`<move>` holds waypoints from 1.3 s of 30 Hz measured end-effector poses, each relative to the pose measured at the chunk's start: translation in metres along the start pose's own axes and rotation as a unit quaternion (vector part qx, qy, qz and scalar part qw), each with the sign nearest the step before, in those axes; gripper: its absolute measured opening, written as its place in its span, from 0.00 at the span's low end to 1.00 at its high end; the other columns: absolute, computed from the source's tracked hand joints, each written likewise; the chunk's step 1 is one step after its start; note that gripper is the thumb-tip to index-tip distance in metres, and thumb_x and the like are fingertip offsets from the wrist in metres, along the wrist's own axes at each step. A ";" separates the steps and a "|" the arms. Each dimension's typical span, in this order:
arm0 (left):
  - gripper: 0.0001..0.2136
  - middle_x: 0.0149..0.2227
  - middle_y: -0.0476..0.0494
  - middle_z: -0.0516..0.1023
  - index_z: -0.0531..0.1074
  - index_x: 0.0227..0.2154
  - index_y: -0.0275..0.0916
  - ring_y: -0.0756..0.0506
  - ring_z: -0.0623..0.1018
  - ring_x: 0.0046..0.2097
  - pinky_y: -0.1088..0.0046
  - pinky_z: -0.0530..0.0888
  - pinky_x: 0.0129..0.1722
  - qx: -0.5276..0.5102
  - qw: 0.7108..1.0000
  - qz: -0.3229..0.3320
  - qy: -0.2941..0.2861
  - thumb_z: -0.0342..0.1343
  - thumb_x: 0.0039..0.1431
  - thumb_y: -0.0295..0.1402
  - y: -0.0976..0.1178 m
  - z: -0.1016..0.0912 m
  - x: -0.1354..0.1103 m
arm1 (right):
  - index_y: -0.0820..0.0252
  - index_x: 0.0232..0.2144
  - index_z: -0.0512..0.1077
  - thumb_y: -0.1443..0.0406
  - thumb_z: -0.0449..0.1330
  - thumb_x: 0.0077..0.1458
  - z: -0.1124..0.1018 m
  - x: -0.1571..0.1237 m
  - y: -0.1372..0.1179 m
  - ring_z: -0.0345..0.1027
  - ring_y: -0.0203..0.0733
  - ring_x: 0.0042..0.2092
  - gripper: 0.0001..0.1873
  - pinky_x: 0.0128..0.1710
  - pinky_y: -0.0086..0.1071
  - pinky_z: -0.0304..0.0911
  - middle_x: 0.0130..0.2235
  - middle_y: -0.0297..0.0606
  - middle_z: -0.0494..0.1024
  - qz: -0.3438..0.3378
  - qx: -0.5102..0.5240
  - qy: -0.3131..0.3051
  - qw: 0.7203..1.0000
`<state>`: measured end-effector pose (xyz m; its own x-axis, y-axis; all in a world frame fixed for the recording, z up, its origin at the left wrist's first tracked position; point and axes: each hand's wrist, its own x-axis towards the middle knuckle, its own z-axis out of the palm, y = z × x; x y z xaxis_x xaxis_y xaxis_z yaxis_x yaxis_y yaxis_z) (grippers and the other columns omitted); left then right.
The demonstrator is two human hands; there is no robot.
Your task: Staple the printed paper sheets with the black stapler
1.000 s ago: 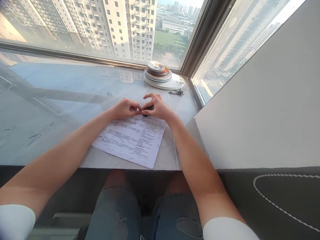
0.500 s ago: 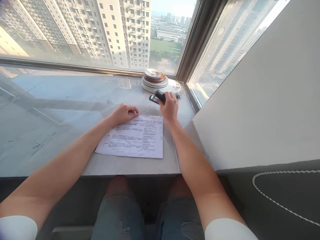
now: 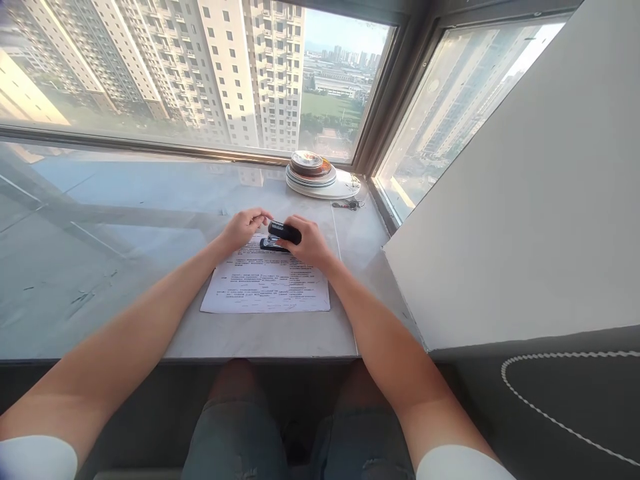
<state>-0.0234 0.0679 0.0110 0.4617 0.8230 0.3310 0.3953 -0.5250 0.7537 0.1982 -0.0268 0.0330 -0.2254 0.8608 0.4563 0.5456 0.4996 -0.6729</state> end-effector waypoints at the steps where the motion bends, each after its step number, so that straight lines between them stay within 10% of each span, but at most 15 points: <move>1: 0.15 0.37 0.43 0.81 0.81 0.44 0.39 0.46 0.73 0.35 0.70 0.69 0.37 -0.015 1.000 -0.011 0.006 0.50 0.66 0.37 -0.001 0.000 0.001 | 0.52 0.35 0.72 0.47 0.71 0.55 -0.002 0.000 0.001 0.68 0.46 0.39 0.19 0.43 0.40 0.63 0.37 0.35 0.76 0.001 0.004 -0.015 1.000; 8: 0.13 0.36 0.42 0.78 0.78 0.42 0.38 0.48 0.73 0.33 0.72 0.71 0.34 -0.152 0.986 -0.073 0.023 0.53 0.70 0.41 0.002 -0.002 0.001 | 0.52 0.28 0.69 0.31 0.47 0.65 -0.004 0.008 0.021 0.68 0.46 0.38 0.36 0.43 0.40 0.62 0.33 0.38 0.76 0.142 0.071 0.072 0.985; 22: 0.33 0.31 0.41 0.78 0.76 0.37 0.38 0.48 0.75 0.30 0.69 0.73 0.33 -0.280 0.948 -0.122 0.087 0.48 0.68 0.68 0.002 -0.003 0.008 | 0.52 0.27 0.65 0.44 0.51 0.70 -0.003 0.013 0.056 0.63 0.44 0.33 0.25 0.39 0.40 0.60 0.28 0.33 0.68 0.179 0.044 0.040 0.982; 27: 0.33 0.30 0.41 0.78 0.75 0.36 0.39 0.47 0.76 0.30 0.68 0.74 0.33 -0.275 0.950 -0.120 0.087 0.47 0.68 0.67 0.003 -0.005 0.007 | 0.52 0.37 0.77 0.39 0.47 0.71 -0.014 0.007 0.036 0.71 0.47 0.45 0.31 0.49 0.40 0.65 0.41 0.38 0.80 0.089 0.087 -0.006 0.992; 33: 0.28 0.32 0.41 0.79 0.77 0.33 0.39 0.47 0.79 0.33 0.68 0.76 0.36 -0.306 0.940 -0.098 0.117 0.53 0.70 0.62 0.001 -0.005 0.006 | 0.54 0.46 0.83 0.52 0.72 0.57 -0.021 -0.003 0.013 0.75 0.43 0.39 0.18 0.45 0.37 0.68 0.39 0.35 0.83 -0.029 0.002 -0.148 0.989; 39: 0.25 0.49 0.35 0.84 0.78 0.47 0.40 0.37 0.83 0.56 0.56 0.79 0.57 -0.440 0.890 -0.082 0.087 0.55 0.70 0.60 0.015 -0.010 0.001 | 0.47 0.55 0.82 0.70 0.60 0.67 -0.014 -0.004 0.008 0.79 0.47 0.56 0.20 0.56 0.43 0.71 0.53 0.33 0.86 -0.104 -0.116 0.098 0.983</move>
<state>-0.0246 0.0634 0.0280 0.2953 0.9339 0.2017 -0.3643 -0.0851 0.9274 0.2146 -0.0277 0.0339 -0.2049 0.6952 0.6890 0.6787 0.6081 -0.4117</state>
